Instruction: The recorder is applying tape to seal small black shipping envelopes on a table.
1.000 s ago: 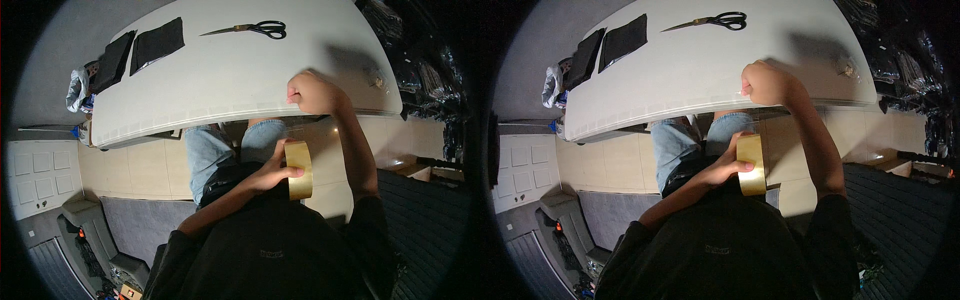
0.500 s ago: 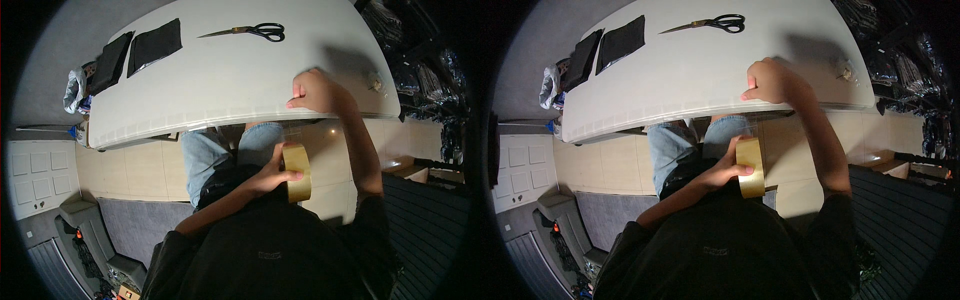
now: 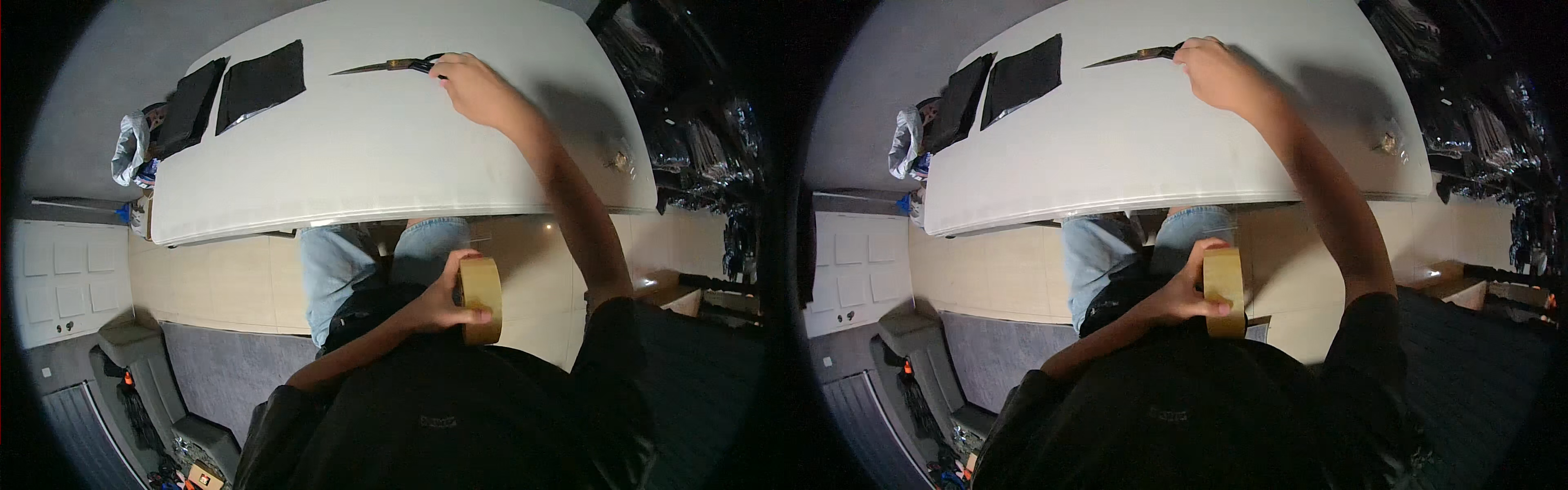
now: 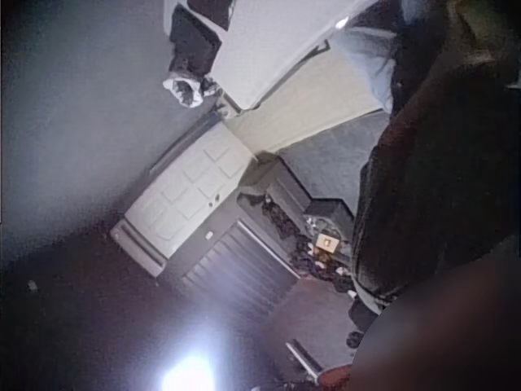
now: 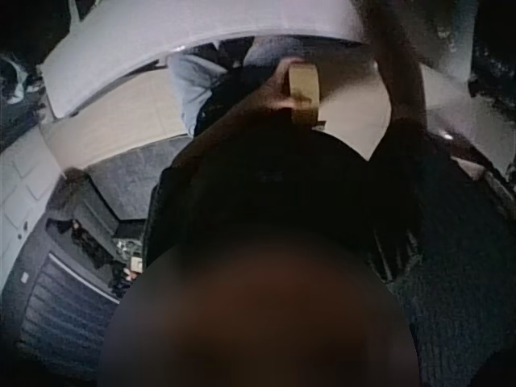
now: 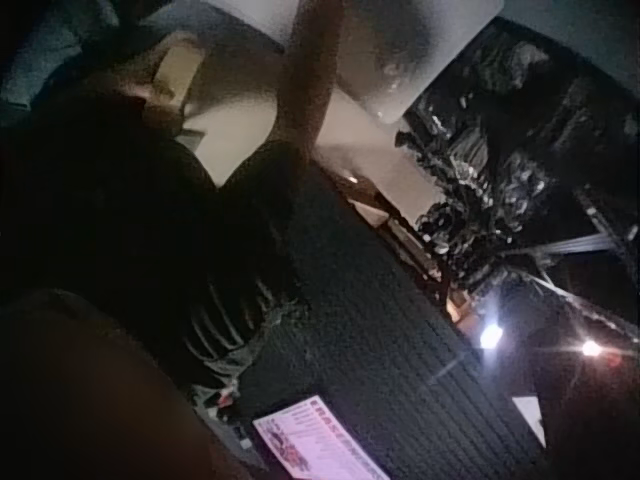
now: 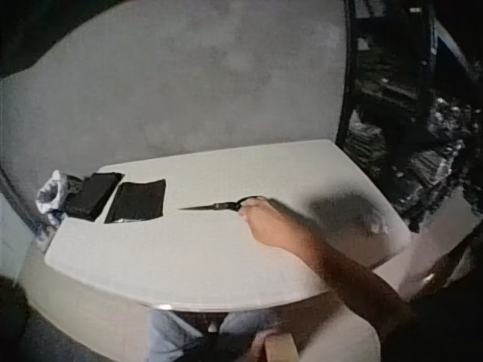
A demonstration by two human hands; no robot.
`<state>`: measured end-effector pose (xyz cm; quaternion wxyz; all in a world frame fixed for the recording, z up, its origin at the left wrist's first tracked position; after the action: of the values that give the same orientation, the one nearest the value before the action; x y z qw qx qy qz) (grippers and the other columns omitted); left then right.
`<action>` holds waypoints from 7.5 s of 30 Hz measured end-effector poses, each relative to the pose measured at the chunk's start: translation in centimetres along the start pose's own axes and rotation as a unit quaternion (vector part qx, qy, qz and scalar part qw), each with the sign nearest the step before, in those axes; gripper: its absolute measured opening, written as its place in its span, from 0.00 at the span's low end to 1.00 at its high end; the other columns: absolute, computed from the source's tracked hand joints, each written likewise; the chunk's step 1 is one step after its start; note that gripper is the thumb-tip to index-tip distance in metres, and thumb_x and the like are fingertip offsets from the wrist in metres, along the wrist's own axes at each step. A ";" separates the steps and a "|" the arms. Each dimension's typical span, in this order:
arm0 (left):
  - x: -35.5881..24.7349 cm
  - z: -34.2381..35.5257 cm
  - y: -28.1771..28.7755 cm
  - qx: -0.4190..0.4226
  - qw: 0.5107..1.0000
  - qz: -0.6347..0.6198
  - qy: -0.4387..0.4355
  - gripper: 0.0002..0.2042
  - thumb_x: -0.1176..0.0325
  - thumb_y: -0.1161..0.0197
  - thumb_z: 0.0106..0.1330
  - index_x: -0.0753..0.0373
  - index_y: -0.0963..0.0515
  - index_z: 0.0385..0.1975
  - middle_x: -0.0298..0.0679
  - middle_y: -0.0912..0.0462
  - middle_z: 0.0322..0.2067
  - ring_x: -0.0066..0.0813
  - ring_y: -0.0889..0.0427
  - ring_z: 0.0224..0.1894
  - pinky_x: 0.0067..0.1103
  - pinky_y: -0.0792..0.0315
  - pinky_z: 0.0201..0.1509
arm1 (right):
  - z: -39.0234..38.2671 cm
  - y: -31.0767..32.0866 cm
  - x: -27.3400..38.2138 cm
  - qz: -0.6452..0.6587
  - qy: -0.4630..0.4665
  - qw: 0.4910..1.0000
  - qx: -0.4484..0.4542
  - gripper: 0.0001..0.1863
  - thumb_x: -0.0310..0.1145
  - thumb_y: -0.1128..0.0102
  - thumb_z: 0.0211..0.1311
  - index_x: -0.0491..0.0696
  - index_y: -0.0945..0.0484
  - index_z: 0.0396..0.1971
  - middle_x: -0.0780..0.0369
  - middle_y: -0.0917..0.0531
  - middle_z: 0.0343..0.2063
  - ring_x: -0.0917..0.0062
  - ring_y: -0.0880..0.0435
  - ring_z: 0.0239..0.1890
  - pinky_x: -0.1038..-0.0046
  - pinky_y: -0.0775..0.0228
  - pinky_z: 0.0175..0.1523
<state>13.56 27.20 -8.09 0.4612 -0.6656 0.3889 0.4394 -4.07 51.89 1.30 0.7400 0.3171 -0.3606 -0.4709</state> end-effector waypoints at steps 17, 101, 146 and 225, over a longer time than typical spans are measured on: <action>-0.3 -0.1 0.1 -0.029 0.997 0.050 -0.044 0.52 0.62 0.21 0.53 0.53 0.53 0.73 0.44 0.35 0.61 0.40 0.36 0.67 0.33 0.39 0.70 | 6.0 -1.0 -3.0 -0.095 -0.130 0.952 0.261 0.17 0.17 0.42 0.47 0.41 0.18 0.41 0.49 0.17 0.41 0.53 0.17 0.47 0.58 0.24 0.50; -3.5 -1.1 -1.7 0.050 0.998 0.014 -0.034 0.63 0.63 0.19 0.53 0.49 0.68 0.77 0.46 0.53 0.72 0.44 0.47 0.75 0.45 0.39 0.75 | -7.6 7.4 -7.2 -0.050 -0.180 0.957 0.223 0.22 0.29 0.34 0.64 0.41 0.24 0.57 0.54 0.16 0.43 0.66 0.15 0.41 0.64 0.23 0.48; 2.3 4.7 -3.6 -0.016 0.975 -0.143 0.167 0.52 0.54 0.21 0.56 0.55 0.54 0.73 0.48 0.39 0.65 0.47 0.39 0.69 0.44 0.37 0.71 | -13.7 8.5 3.0 0.200 -0.153 0.949 0.188 0.06 0.29 0.26 0.51 0.43 0.16 0.24 0.58 0.18 0.30 0.65 0.18 0.35 0.66 0.28 0.42; 0.9 5.6 -2.6 -0.025 0.999 0.022 -0.022 0.52 0.56 0.25 0.61 0.45 0.59 0.77 0.46 0.47 0.67 0.45 0.44 0.72 0.44 0.35 0.71 | -22.1 22.0 -6.1 0.218 -0.330 0.730 0.558 0.29 0.29 0.15 0.34 0.43 0.18 0.42 0.62 0.14 0.28 0.80 0.18 0.30 0.73 0.22 0.39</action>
<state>14.99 33.15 -9.26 0.4434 -0.6584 0.3816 0.4736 22.85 68.22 5.71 0.3468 0.4106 -0.8389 -0.0858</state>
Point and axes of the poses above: each hand's wrist, its own z-axis towards the middle knuckle, its own y-axis out of the back of the hand, x = y × z, the point moved 3 cm from there along z, towards the middle knuckle
